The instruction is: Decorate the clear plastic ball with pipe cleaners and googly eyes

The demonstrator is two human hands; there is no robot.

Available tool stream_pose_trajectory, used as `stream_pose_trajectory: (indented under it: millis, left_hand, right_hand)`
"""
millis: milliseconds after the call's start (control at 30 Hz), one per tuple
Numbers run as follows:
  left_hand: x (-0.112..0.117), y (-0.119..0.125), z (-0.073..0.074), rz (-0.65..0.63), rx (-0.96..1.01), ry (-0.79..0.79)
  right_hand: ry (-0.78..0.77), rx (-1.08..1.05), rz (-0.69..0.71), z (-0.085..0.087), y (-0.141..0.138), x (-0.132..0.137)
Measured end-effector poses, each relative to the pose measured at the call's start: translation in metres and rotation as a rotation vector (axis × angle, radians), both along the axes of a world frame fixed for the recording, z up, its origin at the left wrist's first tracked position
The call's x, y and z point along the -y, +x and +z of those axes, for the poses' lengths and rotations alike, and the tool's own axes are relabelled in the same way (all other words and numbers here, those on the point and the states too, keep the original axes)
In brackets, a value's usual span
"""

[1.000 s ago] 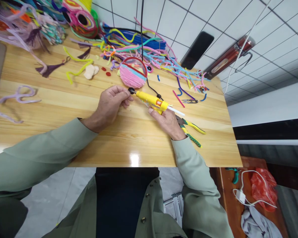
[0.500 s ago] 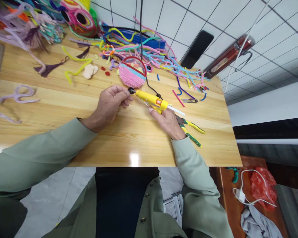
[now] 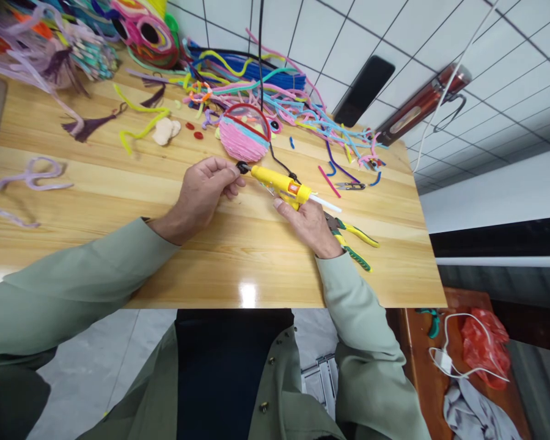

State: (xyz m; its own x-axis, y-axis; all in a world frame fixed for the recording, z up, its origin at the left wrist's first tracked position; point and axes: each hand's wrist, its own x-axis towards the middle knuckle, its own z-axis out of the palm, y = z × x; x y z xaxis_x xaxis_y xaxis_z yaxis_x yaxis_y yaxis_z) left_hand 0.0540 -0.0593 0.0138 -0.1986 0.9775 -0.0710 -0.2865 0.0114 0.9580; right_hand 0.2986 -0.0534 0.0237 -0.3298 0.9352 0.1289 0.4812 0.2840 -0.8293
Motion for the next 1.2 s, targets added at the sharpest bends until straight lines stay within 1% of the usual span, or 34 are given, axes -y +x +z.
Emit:
stream_pose_trajectory:
  millis: [233,567,800,1000,1200]
  left_hand:
    - [-0.001,0.0005,0.0014,0.018,-0.014,-0.01]
    - [0.0,0.0016,0.0036,0.009,-0.009,-0.02]
    - [-0.0008,0.0012,0.0019,0.015,-0.022,-0.016]
    - [-0.0018,0.0004,0.0016,0.021,-0.019,-0.012]
    - [-0.0001,0.0011,0.003,-0.003,-0.025,-0.02]
  right_hand:
    - [0.008,0.007,0.025,-0.0038,0.0022,-0.0007]
    - [0.008,-0.009,0.004,-0.0042,0.0021,-0.0016]
    - [-0.004,-0.008,0.032,-0.0035,0.0013,-0.001]
    - [-0.014,0.0,0.03,-0.0011,0.0015,0.0]
    - [0.003,-0.009,0.003,-0.0037,0.0018,-0.0013]
